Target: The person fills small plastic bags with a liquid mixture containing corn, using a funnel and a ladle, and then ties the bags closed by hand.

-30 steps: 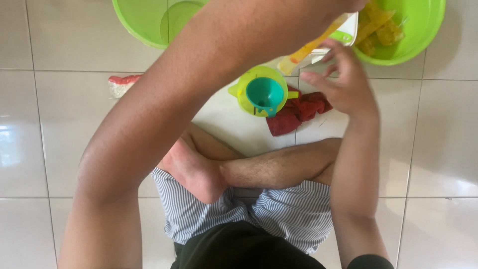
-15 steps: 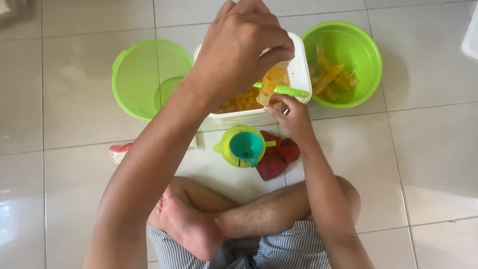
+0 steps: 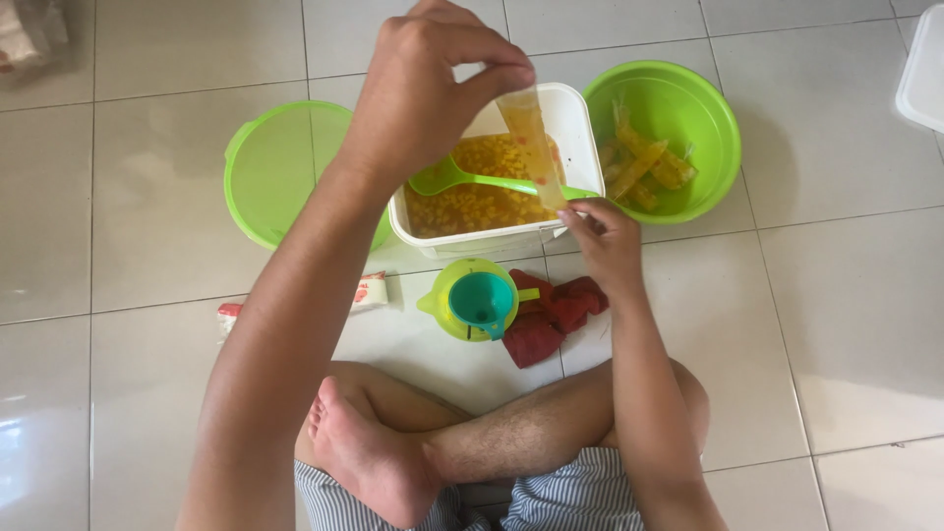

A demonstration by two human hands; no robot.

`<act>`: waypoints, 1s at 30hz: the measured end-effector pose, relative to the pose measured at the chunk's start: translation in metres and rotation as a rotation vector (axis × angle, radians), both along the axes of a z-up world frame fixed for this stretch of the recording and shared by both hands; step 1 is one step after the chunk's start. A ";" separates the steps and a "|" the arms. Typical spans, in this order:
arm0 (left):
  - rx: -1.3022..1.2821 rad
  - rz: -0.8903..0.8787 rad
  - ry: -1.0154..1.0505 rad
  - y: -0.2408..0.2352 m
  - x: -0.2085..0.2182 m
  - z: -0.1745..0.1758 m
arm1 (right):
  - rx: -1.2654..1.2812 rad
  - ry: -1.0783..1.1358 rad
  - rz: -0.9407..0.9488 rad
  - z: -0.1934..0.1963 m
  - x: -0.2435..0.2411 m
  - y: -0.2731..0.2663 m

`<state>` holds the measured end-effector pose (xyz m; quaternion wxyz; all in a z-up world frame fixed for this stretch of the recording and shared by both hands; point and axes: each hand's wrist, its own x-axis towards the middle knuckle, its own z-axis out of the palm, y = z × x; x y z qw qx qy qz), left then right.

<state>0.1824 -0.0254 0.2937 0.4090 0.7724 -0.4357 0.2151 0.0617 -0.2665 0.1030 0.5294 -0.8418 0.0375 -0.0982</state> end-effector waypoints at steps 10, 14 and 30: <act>-0.013 0.185 0.407 0.022 0.021 -0.057 | -0.124 -0.147 -0.004 -0.023 -0.009 -0.054; -0.047 0.196 0.485 0.026 0.029 -0.088 | -0.136 -0.156 -0.018 -0.020 -0.012 -0.055; 0.000 0.421 0.738 0.027 0.037 -0.150 | -0.146 -0.185 -0.117 -0.009 -0.017 -0.052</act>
